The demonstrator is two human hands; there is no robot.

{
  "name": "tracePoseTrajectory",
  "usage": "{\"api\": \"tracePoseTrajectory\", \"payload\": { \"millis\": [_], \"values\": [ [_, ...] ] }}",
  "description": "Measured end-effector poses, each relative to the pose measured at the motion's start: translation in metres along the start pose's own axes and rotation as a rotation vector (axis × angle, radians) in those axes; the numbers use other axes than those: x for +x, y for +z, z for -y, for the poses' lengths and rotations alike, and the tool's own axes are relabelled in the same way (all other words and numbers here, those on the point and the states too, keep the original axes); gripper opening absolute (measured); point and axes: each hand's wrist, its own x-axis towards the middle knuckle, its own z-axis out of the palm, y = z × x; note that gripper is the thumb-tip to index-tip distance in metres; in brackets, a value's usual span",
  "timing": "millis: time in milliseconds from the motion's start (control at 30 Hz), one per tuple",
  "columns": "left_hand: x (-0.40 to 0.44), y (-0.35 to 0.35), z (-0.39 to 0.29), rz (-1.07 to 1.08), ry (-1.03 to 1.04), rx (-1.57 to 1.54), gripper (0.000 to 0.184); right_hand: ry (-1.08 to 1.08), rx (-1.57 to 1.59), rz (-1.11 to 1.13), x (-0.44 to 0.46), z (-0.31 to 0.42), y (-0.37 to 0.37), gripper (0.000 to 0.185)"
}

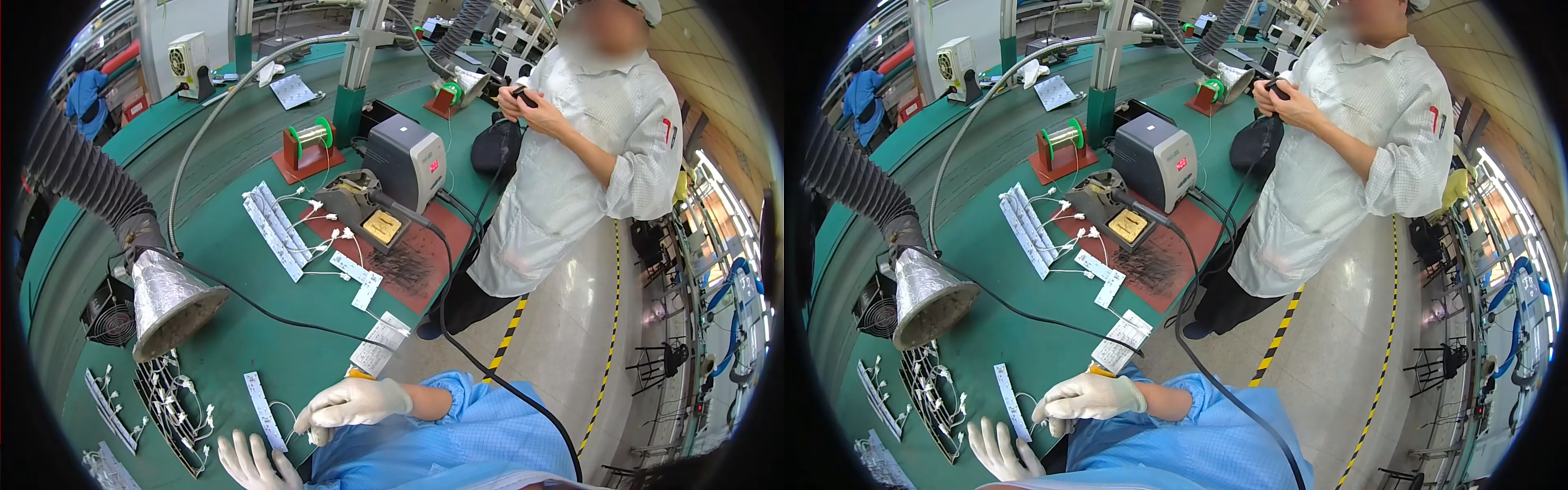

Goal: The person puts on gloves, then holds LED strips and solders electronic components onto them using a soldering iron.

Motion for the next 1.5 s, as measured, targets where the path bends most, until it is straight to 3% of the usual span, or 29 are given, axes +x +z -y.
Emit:
{"api": "tracePoseTrajectory", "payload": {
  "millis": [1500],
  "values": [
    [0.0023, -0.0024, -0.0037, 0.014, -0.016, 0.014, 0.049, -0.001, 0.005, 0.011, 0.0024, -0.0012, 0.0023, 0.041]
  ]
}}
